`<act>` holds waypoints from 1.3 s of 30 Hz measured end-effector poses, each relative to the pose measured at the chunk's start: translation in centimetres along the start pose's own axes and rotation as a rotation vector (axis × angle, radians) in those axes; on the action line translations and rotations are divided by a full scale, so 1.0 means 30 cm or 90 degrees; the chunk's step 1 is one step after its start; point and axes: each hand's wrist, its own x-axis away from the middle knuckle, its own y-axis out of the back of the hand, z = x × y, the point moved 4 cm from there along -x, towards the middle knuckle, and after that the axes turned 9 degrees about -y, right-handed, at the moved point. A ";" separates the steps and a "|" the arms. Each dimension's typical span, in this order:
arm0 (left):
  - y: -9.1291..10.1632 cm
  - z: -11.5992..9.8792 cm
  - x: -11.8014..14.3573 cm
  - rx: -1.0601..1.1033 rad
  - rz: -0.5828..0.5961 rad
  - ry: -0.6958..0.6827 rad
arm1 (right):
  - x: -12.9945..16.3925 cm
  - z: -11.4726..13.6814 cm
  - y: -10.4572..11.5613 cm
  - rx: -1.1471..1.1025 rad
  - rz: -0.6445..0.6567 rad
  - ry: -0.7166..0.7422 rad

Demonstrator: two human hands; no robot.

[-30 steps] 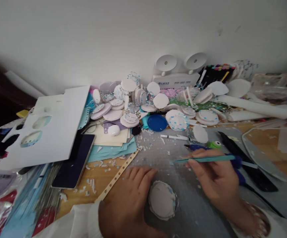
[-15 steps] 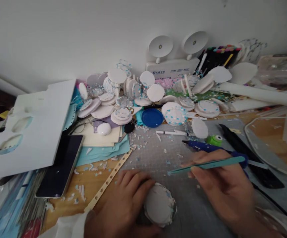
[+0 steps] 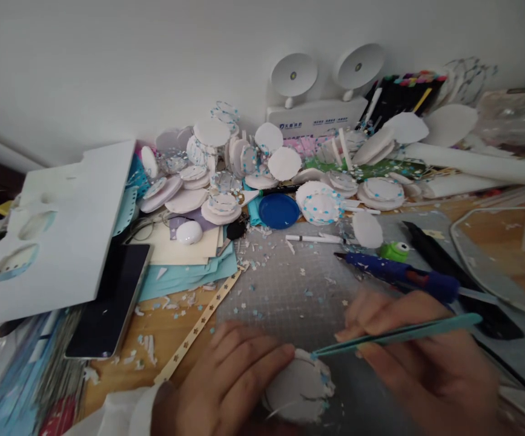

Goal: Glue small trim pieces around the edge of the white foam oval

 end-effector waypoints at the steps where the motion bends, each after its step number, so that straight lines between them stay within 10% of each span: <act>1: 0.002 0.001 -0.001 -0.003 -0.001 -0.003 | 0.003 0.001 -0.002 0.001 0.012 0.003; 39: -0.037 0.005 0.046 0.004 -0.021 0.018 | -0.017 -0.012 -0.009 0.035 0.042 -0.005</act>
